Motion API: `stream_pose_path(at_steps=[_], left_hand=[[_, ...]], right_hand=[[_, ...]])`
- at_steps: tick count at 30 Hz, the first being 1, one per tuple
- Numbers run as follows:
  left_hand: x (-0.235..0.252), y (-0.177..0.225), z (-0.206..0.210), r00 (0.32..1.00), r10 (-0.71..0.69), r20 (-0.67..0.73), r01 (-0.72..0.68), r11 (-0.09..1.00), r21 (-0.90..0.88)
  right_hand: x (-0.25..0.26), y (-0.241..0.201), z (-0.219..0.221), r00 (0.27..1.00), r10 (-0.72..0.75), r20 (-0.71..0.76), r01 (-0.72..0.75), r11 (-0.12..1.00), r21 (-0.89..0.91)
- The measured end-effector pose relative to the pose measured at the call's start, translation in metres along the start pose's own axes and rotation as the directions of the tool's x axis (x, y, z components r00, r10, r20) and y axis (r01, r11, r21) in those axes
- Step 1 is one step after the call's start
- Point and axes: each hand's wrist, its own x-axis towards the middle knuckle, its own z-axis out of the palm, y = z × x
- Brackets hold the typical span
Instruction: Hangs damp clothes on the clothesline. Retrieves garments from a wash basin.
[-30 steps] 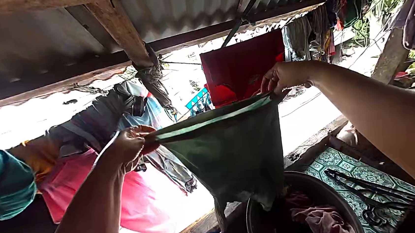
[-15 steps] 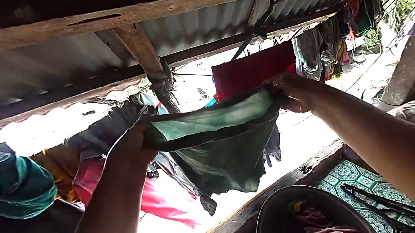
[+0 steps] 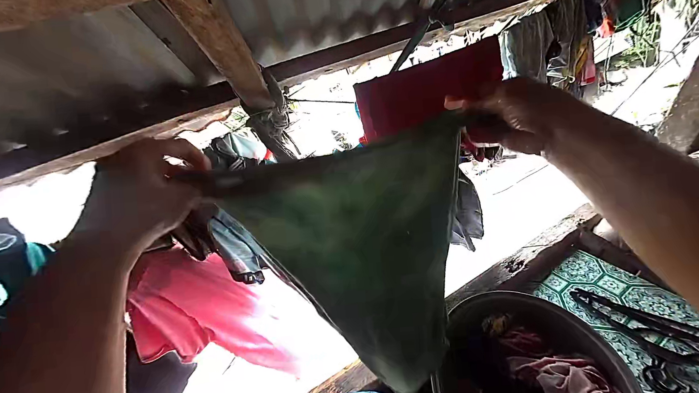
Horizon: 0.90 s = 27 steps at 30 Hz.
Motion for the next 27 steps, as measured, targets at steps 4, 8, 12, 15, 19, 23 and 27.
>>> stream_pose_path(at_steps=[4,8,12,15,19,23,27], left_hand=[[-0.067,0.027,0.046,0.644,0.275,-0.713,-0.085,0.953,0.291],[-0.113,0.098,0.165,0.851,-0.074,-0.519,0.122,0.991,0.058],[-0.072,0.087,0.179,0.947,-0.279,-0.160,0.285,0.958,0.016],[-0.044,0.073,0.174,0.964,-0.231,-0.133,0.238,0.971,0.037],[-0.013,0.044,0.172,0.963,0.069,-0.259,-0.044,0.994,0.101],[0.020,0.039,0.162,0.955,0.137,-0.263,-0.124,0.990,0.065],[0.063,0.032,0.156,0.904,0.185,-0.385,-0.182,0.982,0.044]], right_hand=[[-0.085,0.035,0.047,0.573,-0.806,-0.146,0.779,0.591,-0.207],[-0.092,0.157,0.093,0.515,-0.843,0.156,0.719,0.326,-0.614],[-0.021,0.172,0.092,0.807,-0.522,0.278,0.564,0.540,-0.624],[0.026,0.157,0.097,0.809,-0.443,0.385,0.584,0.540,-0.606],[0.086,0.144,0.119,0.602,-0.650,0.463,0.793,0.417,-0.445],[0.128,0.111,0.148,0.575,-0.630,0.522,0.815,0.383,-0.435],[0.163,0.080,0.173,0.538,-0.697,0.475,0.821,0.304,-0.483]])
